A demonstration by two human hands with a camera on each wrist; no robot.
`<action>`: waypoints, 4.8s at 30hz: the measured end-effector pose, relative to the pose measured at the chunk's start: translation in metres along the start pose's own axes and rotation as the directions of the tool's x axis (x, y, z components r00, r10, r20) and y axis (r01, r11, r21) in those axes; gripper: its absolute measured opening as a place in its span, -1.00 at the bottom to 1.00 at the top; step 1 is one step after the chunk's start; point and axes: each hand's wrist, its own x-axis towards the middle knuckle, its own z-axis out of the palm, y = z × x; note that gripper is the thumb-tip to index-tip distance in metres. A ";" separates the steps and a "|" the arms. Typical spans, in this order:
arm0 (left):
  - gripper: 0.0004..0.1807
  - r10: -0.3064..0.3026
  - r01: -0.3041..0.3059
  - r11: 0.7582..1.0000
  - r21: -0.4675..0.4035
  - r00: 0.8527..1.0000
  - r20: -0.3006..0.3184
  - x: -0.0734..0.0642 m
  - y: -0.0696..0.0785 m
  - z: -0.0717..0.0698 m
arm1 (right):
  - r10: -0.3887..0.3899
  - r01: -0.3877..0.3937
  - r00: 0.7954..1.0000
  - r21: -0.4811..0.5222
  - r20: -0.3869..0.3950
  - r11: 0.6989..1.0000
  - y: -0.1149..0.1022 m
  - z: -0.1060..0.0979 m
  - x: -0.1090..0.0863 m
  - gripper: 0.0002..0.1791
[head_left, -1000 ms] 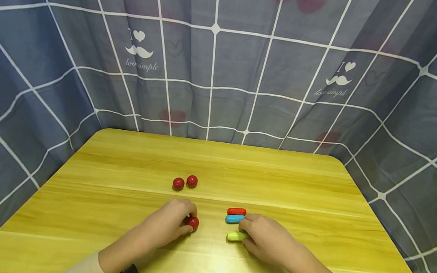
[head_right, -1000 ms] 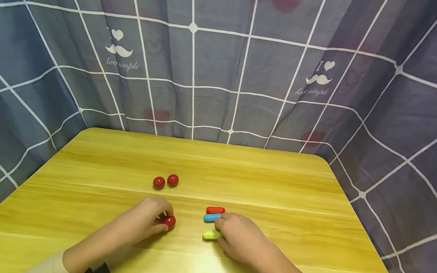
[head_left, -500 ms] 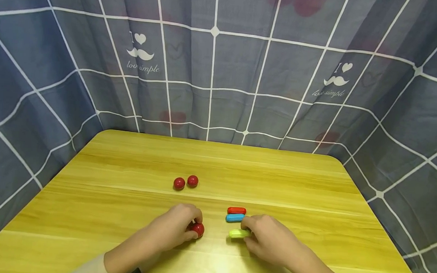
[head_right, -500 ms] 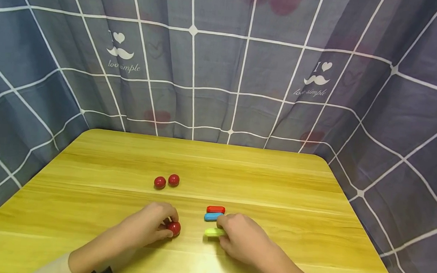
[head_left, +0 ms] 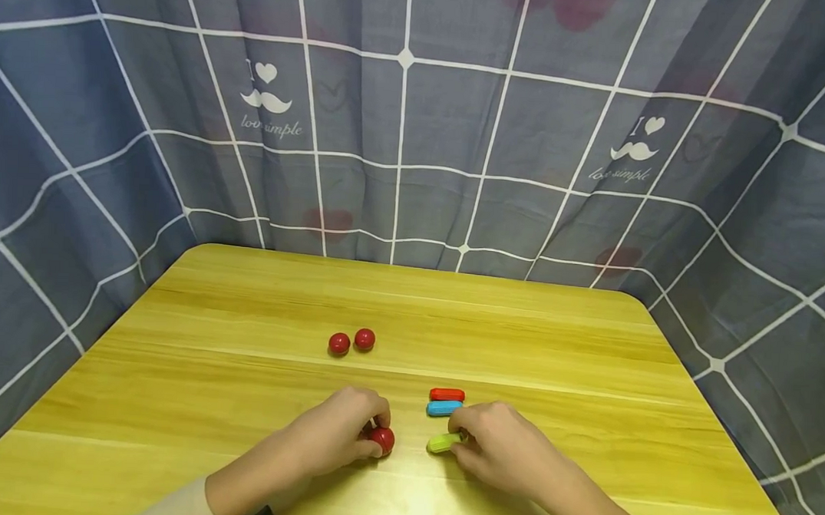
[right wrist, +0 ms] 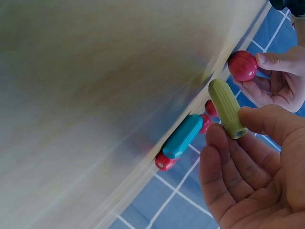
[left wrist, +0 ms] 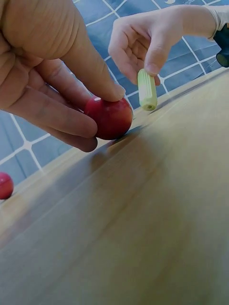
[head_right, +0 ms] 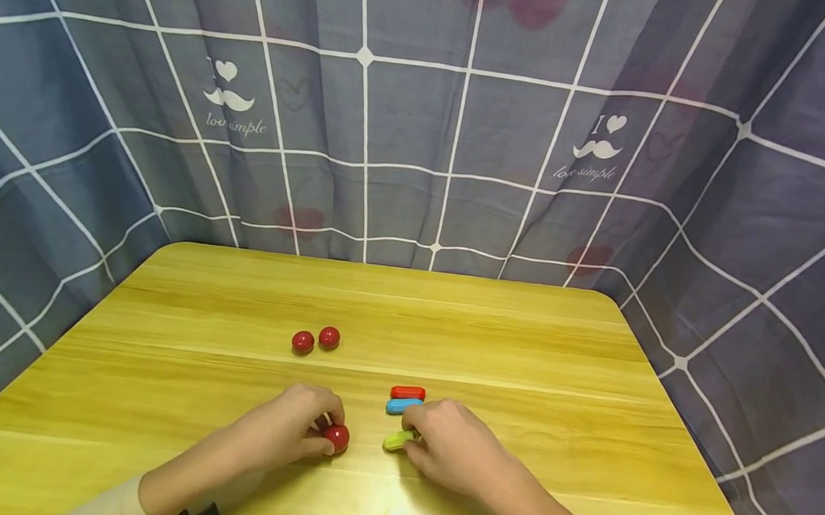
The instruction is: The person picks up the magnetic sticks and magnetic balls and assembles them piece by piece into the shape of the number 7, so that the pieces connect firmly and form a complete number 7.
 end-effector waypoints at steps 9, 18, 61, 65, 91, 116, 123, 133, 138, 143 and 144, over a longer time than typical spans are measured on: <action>-0.74 -0.010 0.010 1.000 0.004 1.000 0.011 0.002 0.002 0.002 | 0.098 -0.101 0.995 0.202 0.024 0.974 -0.005 0.001 0.004 -0.88; -0.71 -0.007 0.007 1.000 0.030 1.000 0.021 0.001 0.004 0.002 | 0.126 -0.131 0.991 0.272 0.038 0.953 -0.010 0.005 0.007 -0.85; -0.70 0.034 -0.037 0.994 0.106 0.999 0.029 -0.017 0.005 -0.003 | 0.118 -0.154 0.984 0.306 0.133 0.940 0.000 0.006 0.042 -0.86; -0.70 0.027 -0.030 0.994 0.104 0.999 0.031 -0.017 0.006 -0.004 | 0.116 -0.139 0.989 0.278 0.095 0.951 0.007 0.006 0.049 -0.83; -0.69 -0.021 0.010 0.989 0.149 0.997 0.075 -0.020 0.006 -0.005 | 0.100 -0.103 0.995 0.161 0.024 0.982 0.021 0.020 0.108 -0.74; -0.70 -0.025 0.014 0.989 0.146 0.997 0.076 -0.018 0.006 -0.006 | 0.021 -0.018 0.990 -0.023 0.138 1.000 0.007 0.033 0.178 -0.56; -0.71 -0.039 0.026 0.988 0.154 0.996 0.081 -0.019 0.007 -0.006 | 0.028 -0.023 0.989 -0.041 0.143 0.999 0.007 0.035 0.173 -0.71; -0.70 -0.025 0.016 0.987 0.159 0.998 0.056 -0.021 0.006 -0.004 | 0.043 -0.039 0.987 -0.028 0.154 0.999 0.004 0.036 0.160 -0.77; -0.71 -0.007 0.002 0.991 0.137 0.999 0.041 -0.023 0.003 -0.002 | 0.054 -0.051 0.985 -0.022 0.166 0.998 0.000 0.038 0.155 -0.76; -0.74 -0.001 -0.002 0.993 0.122 1.000 0.028 -0.022 0.001 -0.001 | 0.036 -0.032 0.988 -0.028 0.152 0.999 0.001 0.039 0.148 -0.76; -0.74 0.000 -0.003 0.993 0.122 1.000 0.027 -0.022 0.001 -0.001 | 0.036 -0.032 0.988 -0.024 0.148 0.999 0.001 0.038 0.146 -0.76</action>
